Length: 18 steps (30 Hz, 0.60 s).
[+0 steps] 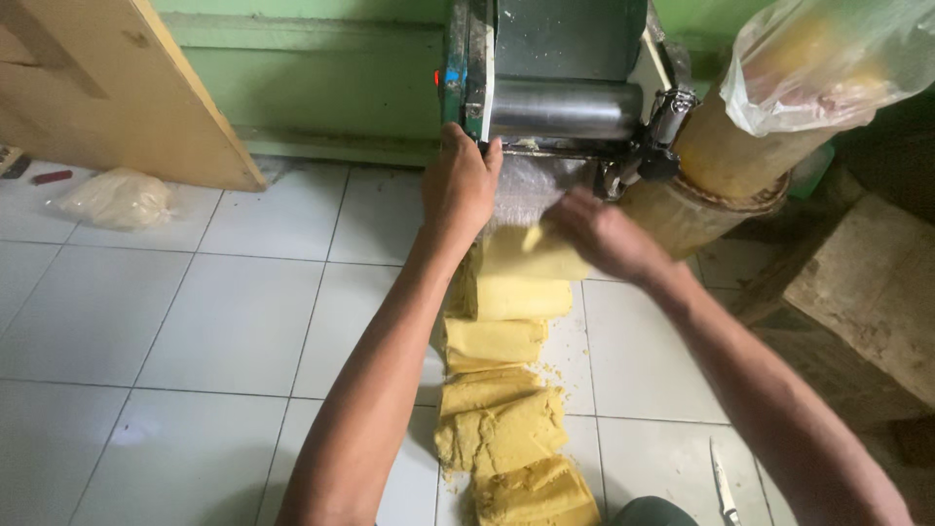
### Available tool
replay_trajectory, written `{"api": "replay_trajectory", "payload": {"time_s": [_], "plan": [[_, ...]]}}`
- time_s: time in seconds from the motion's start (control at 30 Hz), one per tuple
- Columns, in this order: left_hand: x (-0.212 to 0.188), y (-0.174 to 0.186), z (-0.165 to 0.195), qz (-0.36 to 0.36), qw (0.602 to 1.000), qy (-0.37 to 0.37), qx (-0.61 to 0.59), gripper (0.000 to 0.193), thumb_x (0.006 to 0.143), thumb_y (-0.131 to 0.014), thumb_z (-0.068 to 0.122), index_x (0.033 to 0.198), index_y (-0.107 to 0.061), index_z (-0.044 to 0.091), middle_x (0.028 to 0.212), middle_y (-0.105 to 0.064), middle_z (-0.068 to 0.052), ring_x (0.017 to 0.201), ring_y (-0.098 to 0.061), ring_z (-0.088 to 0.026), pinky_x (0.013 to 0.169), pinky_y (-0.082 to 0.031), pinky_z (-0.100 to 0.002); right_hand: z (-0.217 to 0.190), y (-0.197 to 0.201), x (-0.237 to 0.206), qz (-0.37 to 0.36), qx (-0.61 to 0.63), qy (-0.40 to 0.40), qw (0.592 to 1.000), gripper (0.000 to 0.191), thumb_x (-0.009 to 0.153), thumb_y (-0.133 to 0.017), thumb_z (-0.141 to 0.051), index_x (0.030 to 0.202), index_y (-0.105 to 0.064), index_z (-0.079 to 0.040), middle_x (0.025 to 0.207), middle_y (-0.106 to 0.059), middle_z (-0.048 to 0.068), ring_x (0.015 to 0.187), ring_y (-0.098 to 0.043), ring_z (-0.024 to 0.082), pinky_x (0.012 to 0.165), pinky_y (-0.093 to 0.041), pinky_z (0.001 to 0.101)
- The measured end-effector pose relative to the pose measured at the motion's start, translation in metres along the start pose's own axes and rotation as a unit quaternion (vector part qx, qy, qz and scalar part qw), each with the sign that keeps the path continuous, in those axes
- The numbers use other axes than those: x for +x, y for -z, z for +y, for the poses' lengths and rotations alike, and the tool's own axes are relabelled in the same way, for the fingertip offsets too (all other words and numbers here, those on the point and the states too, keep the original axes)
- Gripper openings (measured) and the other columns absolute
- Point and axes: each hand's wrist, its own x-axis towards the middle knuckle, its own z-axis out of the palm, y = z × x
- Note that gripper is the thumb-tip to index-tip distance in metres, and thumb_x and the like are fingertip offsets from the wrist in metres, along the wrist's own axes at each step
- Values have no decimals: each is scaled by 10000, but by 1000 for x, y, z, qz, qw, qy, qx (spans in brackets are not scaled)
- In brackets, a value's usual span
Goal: The person sits on the floor and repeatedly feeds a yellow dough sheet through a mechanical dough sheeter. They fold the emerging sheet and stack it, then feed the stack back through the machine to continue thinning and smoothing the dough.
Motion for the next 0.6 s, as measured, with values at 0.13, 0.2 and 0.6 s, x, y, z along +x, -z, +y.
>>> {"api": "replay_trajectory", "payload": {"time_s": [0.13, 0.2, 0.6], "plan": [[-3, 8, 8, 34, 998, -37, 30, 514, 1003, -605, 410, 1182, -489, -58, 908, -723, -254, 797, -730, -428, 659, -597, -508, 24, 57, 56, 93, -66, -49, 992, 146, 991, -688, -19, 1135, -666, -9, 1104, -635, 152, 1016, -642, 329, 837, -593, 434], [-3, 9, 9, 27, 999, -27, 26, 502, 996, -610, 421, 1163, -491, -38, 909, -725, -239, 787, -732, -425, 654, -595, -516, 35, 81, 90, 100, -80, -86, 988, 163, 1061, -729, -13, 1219, -695, -33, 1125, -623, 163, 994, -648, 337, 821, -572, 438], [-1, 1, 2, 45, 998, -30, 40, 485, 964, -638, 415, 1162, -496, -5, 1052, -711, -230, 869, -721, -419, 709, -582, -528, 64, 64, 168, -62, -161, -175, 969, 323, 1112, -526, -189, 934, -736, -19, 948, -747, 179, 920, -724, 367, 979, -578, 465]]}}
